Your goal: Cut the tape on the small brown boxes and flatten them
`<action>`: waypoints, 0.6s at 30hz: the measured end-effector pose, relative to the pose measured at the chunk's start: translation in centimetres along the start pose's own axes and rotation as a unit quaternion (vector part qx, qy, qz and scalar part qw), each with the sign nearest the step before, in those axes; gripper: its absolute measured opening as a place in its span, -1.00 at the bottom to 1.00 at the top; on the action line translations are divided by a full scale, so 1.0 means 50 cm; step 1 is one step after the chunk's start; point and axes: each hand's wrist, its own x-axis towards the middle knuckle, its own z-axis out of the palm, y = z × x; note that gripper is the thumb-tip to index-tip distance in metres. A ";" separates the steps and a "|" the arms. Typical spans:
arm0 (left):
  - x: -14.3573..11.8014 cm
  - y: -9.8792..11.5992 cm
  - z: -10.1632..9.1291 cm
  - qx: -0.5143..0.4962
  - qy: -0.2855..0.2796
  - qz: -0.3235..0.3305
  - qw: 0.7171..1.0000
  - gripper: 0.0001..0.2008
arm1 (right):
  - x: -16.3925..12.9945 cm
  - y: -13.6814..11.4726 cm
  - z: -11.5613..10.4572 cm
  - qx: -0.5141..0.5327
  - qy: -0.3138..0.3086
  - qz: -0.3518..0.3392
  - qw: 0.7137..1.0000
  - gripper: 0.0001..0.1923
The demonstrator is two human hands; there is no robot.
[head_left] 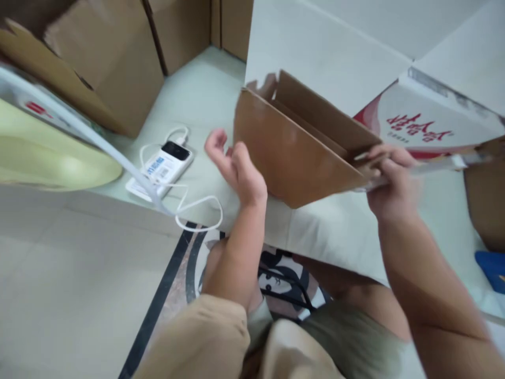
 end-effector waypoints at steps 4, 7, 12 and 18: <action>-0.048 -0.042 0.032 -0.035 -0.207 -0.112 0.971 -0.90 | -0.120 0.046 -0.143 -0.054 0.144 0.022 0.988 -0.83; -0.084 -0.107 0.051 -0.046 -0.306 -0.090 0.947 -0.71 | -0.158 0.088 -0.193 -0.056 0.241 -0.021 0.969 -0.75; -0.101 -0.202 0.064 -0.051 -0.459 0.059 0.885 -0.53 | -0.153 0.169 -0.235 0.009 0.281 -0.114 0.953 -0.58; -0.131 -0.201 0.069 -0.040 -0.449 0.044 0.892 -0.62 | -0.155 0.206 -0.256 0.080 0.250 -0.164 0.951 -0.54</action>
